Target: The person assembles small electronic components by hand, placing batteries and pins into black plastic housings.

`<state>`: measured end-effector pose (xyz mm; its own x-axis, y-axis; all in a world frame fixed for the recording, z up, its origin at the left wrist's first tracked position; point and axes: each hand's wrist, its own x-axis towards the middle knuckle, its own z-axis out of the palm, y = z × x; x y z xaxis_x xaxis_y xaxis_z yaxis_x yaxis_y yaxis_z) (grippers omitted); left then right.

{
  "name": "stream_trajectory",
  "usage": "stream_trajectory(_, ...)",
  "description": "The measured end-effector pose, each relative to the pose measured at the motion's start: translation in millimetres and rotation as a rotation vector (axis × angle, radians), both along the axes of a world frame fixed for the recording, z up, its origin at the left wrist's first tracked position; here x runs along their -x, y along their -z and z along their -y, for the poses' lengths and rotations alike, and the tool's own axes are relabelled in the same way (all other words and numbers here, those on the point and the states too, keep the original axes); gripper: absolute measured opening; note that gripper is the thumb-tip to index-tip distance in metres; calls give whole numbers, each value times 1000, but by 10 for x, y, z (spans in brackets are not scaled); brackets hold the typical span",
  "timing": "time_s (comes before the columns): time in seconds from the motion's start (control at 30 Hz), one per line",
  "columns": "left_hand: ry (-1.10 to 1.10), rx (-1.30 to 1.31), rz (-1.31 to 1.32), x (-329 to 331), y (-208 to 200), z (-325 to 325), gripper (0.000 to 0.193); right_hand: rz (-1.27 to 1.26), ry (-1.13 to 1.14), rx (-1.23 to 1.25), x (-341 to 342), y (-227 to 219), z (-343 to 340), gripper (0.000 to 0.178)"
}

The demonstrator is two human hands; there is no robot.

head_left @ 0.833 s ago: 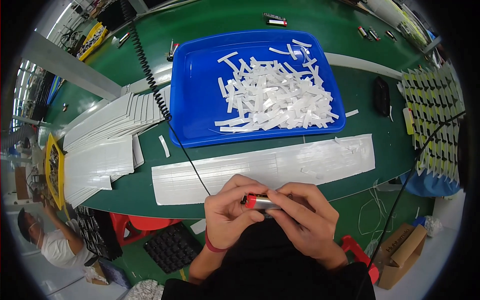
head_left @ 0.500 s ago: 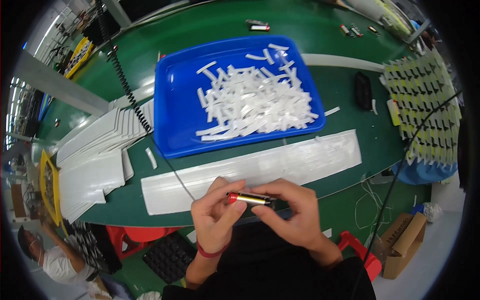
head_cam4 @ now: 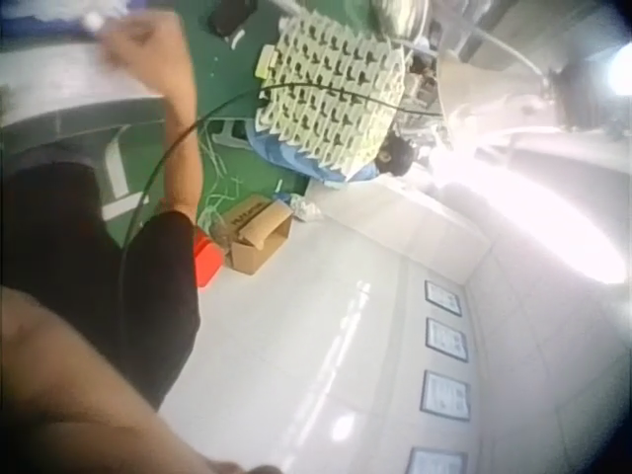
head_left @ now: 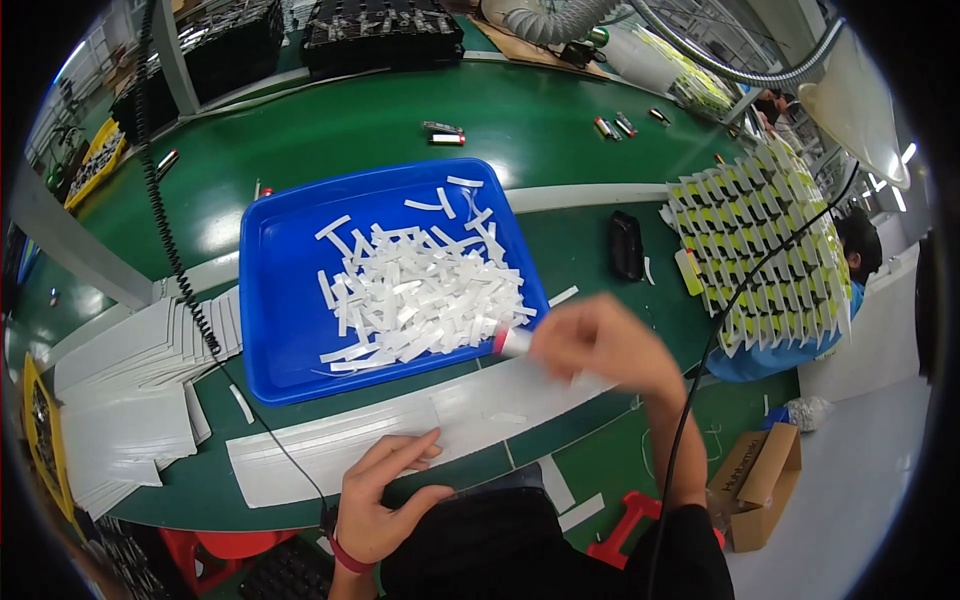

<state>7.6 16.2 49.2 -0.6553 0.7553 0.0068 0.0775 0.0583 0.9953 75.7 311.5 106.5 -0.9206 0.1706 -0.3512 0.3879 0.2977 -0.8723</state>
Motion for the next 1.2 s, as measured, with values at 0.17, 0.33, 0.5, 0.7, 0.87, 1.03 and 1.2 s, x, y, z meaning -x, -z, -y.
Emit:
stream_trajectory(0.17,35,-13,-11,18,11,-11,47,-283,461,-12,964,107,-1464,27)
stream_trajectory(0.33,25,-29,51,38,40,36,43,-547,724,-90,1924,528,-2009,46)
stream_trajectory(0.5,18,-30,69,43,96,75,42,-553,123,-962,2527,864,-1674,32)
stream_trajectory(0.7,21,-56,86,31,97,51,42,-480,-102,-1058,2718,678,-1478,23)
stream_trajectory(0.87,18,-60,65,18,84,43,41,-523,15,-1194,2368,433,-1276,16)
stream_trajectory(1.03,6,-89,48,4,83,33,37,-834,106,-1083,1543,-2,-780,14)
stream_trajectory(1.2,-125,-245,277,-80,52,30,18,-952,0,-831,566,-63,199,22)
